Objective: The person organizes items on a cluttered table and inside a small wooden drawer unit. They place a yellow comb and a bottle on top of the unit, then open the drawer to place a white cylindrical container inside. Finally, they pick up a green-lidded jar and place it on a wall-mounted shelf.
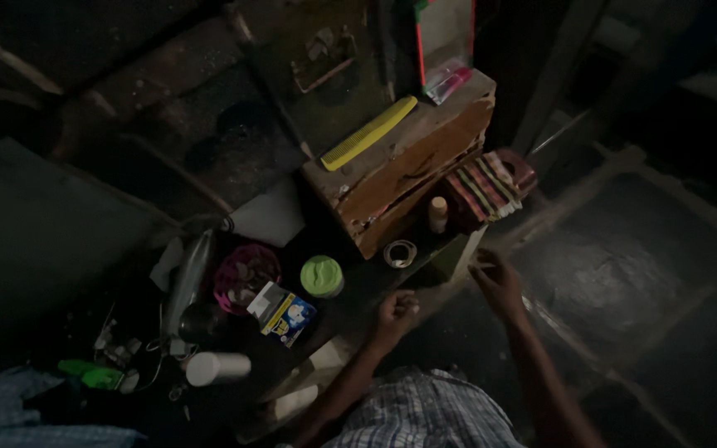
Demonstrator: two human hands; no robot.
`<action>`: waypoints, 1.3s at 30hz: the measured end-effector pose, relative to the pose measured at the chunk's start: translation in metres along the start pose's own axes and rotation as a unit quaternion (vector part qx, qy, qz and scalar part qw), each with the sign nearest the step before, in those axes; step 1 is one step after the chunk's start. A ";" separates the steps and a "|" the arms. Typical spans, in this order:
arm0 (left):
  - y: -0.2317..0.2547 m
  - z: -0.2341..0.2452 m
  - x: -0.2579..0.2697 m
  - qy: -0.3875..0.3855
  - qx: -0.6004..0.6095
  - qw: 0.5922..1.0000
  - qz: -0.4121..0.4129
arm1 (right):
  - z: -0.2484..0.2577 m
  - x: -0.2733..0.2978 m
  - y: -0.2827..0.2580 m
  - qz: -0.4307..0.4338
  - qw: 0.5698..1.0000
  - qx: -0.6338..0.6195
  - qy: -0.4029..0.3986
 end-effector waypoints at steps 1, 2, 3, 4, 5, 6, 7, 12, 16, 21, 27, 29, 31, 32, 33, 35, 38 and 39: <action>-0.003 0.002 -0.001 0.007 -0.009 1.000 0.017 | 0.000 -0.003 -0.002 0.012 1.000 -0.003 -0.011; -0.006 0.004 -0.001 0.013 -0.018 0.999 0.033 | 0.000 -0.005 -0.004 0.012 1.000 0.014 -0.009; -0.006 0.005 0.000 0.010 -0.006 1.000 0.025 | -0.001 -0.009 -0.006 0.013 0.999 0.031 -0.007; -0.004 0.005 0.001 0.007 0.005 1.000 0.016 | -0.002 -0.013 -0.009 0.014 0.999 0.049 -0.005; -0.003 0.005 0.004 0.005 0.016 1.000 0.007 | -0.004 -0.018 -0.013 0.025 0.997 0.071 -0.014; -0.003 0.006 0.008 0.018 0.009 1.000 0.002 | -0.006 -0.025 -0.018 0.036 0.995 0.093 -0.023; -0.003 0.007 0.014 0.030 0.001 1.000 -0.002 | -0.009 -0.030 -0.024 0.047 0.992 0.114 -0.031; -0.005 0.020 0.052 0.083 -0.081 0.991 0.066 | -0.023 -0.052 -0.071 0.214 0.955 0.205 0.015; 0.002 0.018 0.062 0.084 -0.114 0.988 0.059 | -0.036 -0.071 -0.096 0.256 0.933 0.248 0.047; 0.012 0.022 0.084 0.097 -0.136 0.979 0.119 | -0.054 -0.086 -0.111 0.189 0.947 0.260 -0.016; 0.013 0.032 0.086 0.126 -0.090 0.986 0.067 | -0.076 -0.097 -0.082 0.166 0.940 0.299 -0.017; 0.011 0.038 0.084 0.137 -0.088 0.985 0.062 | -0.079 -0.095 -0.069 0.178 0.935 0.305 -0.004; 0.007 0.041 0.085 0.137 -0.085 0.983 0.092 | -0.079 -0.090 -0.058 0.184 0.939 0.289 0.004; 0.006 0.043 0.085 0.136 -0.084 0.981 0.107 | -0.077 -0.089 -0.058 0.197 0.937 0.289 0.024; 0.008 0.042 0.083 0.128 -0.075 0.984 0.094 | -0.075 -0.087 -0.058 0.208 0.934 0.288 0.045; 0.010 0.038 0.078 0.113 -0.059 0.990 0.066 | -0.071 -0.078 -0.063 0.231 0.932 0.270 0.069; 0.015 0.039 0.078 0.077 -0.106 0.990 0.051 | -0.058 -0.055 -0.082 0.260 0.937 0.214 0.087; 0.012 0.042 0.079 0.086 -0.115 0.986 0.087 | -0.055 -0.042 -0.088 0.263 0.940 0.195 0.098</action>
Point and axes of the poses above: each hand's wrist, its own x-axis away from the middle knuckle, its own z-axis out of the back of the hand, y = z × x, the point moved 6 cm from there along -x, towards the middle knuckle, and after that the axes turned 2 degrees about x, right-handed, at the moved point
